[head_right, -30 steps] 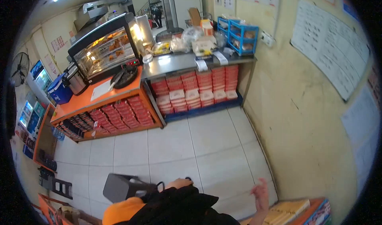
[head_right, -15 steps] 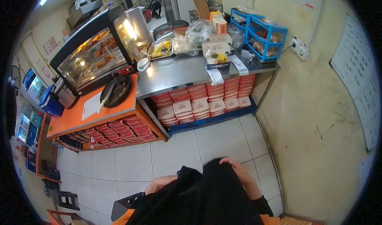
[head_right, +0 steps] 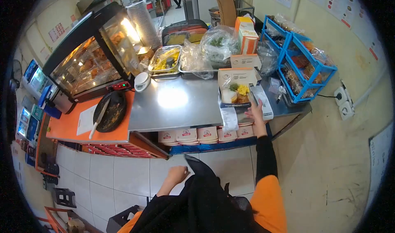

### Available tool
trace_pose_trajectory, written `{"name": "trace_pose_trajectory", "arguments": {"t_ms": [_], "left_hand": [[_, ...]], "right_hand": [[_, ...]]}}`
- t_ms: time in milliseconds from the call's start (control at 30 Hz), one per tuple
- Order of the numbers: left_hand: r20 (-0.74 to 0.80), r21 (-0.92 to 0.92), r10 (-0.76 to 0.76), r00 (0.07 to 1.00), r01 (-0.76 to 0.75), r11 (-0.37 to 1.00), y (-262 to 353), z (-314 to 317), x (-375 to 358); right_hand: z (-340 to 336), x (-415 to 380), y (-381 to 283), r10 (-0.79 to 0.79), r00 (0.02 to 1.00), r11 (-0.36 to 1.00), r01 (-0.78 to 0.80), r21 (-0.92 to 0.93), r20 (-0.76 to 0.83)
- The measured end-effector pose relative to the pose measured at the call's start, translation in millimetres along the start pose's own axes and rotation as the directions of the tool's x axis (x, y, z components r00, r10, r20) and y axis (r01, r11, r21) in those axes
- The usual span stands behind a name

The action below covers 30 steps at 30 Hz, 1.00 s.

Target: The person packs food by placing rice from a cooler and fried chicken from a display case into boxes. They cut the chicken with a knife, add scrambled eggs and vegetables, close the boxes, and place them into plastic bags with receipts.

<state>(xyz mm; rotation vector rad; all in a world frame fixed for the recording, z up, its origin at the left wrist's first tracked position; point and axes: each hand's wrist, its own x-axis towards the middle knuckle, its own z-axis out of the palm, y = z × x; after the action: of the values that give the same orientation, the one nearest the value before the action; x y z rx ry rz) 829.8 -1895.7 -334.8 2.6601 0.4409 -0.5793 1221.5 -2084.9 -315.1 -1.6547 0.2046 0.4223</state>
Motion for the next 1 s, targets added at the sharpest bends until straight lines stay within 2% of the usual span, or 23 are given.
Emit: {"name": "trace_pose_trajectory", "arguments": {"t_ms": [33, 100, 133, 200, 233, 267, 333, 400, 467, 567, 667, 733, 767, 800, 833, 900, 933, 967, 1000], "left_hand": [[-0.098, -0.016, -0.044, 0.994, 0.042, 0.999, -1, -12, 14], [-0.303, -0.170, -0.049, 0.952, -0.004, 0.985, 7, -40, 55], [-0.397, -0.243, -0.063, 0.916, -0.039, 0.969, 12, -50, 73], [-0.447, -0.267, 0.008, 0.894, -0.142, 0.953, 21, -58, 120], [-0.480, -0.274, 0.051, 0.876, -0.205, 0.940, 25, -63, 147], [-0.531, -0.181, 0.129, 0.838, -0.261, 0.948, 31, -67, 169], [-0.606, 0.009, 0.289, 0.741, -0.357, 0.934, 42, -71, 208], [-0.548, 0.115, 0.297, 0.782, -0.281, 0.953, 35, -77, 236], [-0.520, 0.147, 0.246, 0.818, -0.198, 0.969, 20, -85, 247], [-0.468, 0.153, 0.306, 0.829, -0.265, 0.952, 5, -94, 256], [-0.404, 0.113, 0.292, 0.867, -0.270, 0.956, 2, -103, 260], [-0.445, -0.048, 0.253, 0.859, -0.304, 0.951, -4, -102, 256], [-0.507, -0.072, 0.229, 0.831, -0.306, 0.949, -6, -103, 247], [-0.565, -0.094, 0.205, 0.799, -0.309, 0.946, -7, -105, 232], [-0.693, -0.062, 0.181, 0.698, -0.308, 0.949, -6, -111, 210], [-0.742, -0.252, -0.004, 0.670, -0.274, 0.928, -22, -83, 172], [-0.754, -0.337, -0.079, 0.653, -0.280, 0.899, -28, -65, 152], [-0.830, -0.365, -0.197, 0.521, -0.242, 0.899, -30, -47, 132], [-0.837, -0.389, -0.284, 0.468, -0.143, 0.910, -35, -16, 109]], "right_hand": [[2, 15, -3, 0.067, 0.997, 0.997, -0.065, -0.047, 0.044], [6, 49, -3, 0.201, 0.972, 0.972, -0.183, -0.145, 0.121], [8, 68, 10, 0.234, 0.954, 0.970, -0.216, -0.110, 0.190], [4, 105, 53, 0.276, 0.907, 0.959, -0.280, -0.037, 0.318], [10, 99, 56, 0.258, 0.901, 0.962, -0.272, -0.008, 0.350], [27, 84, 60, 0.238, 0.894, 0.964, -0.265, 0.020, 0.379], [68, 50, 61, 0.181, 0.923, 0.966, -0.232, 0.115, 0.338], [105, 44, 72, 0.160, 0.895, 0.939, -0.268, 0.216, 0.416], [148, 6, 34, 0.066, 0.965, 0.961, -0.130, 0.243, 0.255], [176, 24, 31, 0.095, 0.962, 0.953, -0.162, 0.256, 0.257], [175, 50, 41, 0.079, 0.948, 0.958, -0.157, 0.238, 0.307], [170, 45, 33, 0.108, 0.935, 0.955, -0.192, 0.226, 0.339], [167, 32, 18, 0.170, 0.939, 0.967, -0.218, 0.135, 0.298], [162, 30, 21, 0.117, 0.969, 0.987, -0.139, 0.086, 0.218], [150, 29, 30, 0.055, 0.991, 0.997, -0.060, 0.041, 0.119], [126, 25, 45, -0.113, 0.991, 0.982, 0.100, 0.162, 0.074], [119, 23, 52, -0.161, 0.981, 0.980, 0.145, 0.139, 0.108], [110, 17, 57, -0.204, 0.969, 0.975, 0.189, 0.116, 0.137], [99, 11, 64, -0.241, 0.957, 0.969, 0.229, 0.093, 0.161]]}}
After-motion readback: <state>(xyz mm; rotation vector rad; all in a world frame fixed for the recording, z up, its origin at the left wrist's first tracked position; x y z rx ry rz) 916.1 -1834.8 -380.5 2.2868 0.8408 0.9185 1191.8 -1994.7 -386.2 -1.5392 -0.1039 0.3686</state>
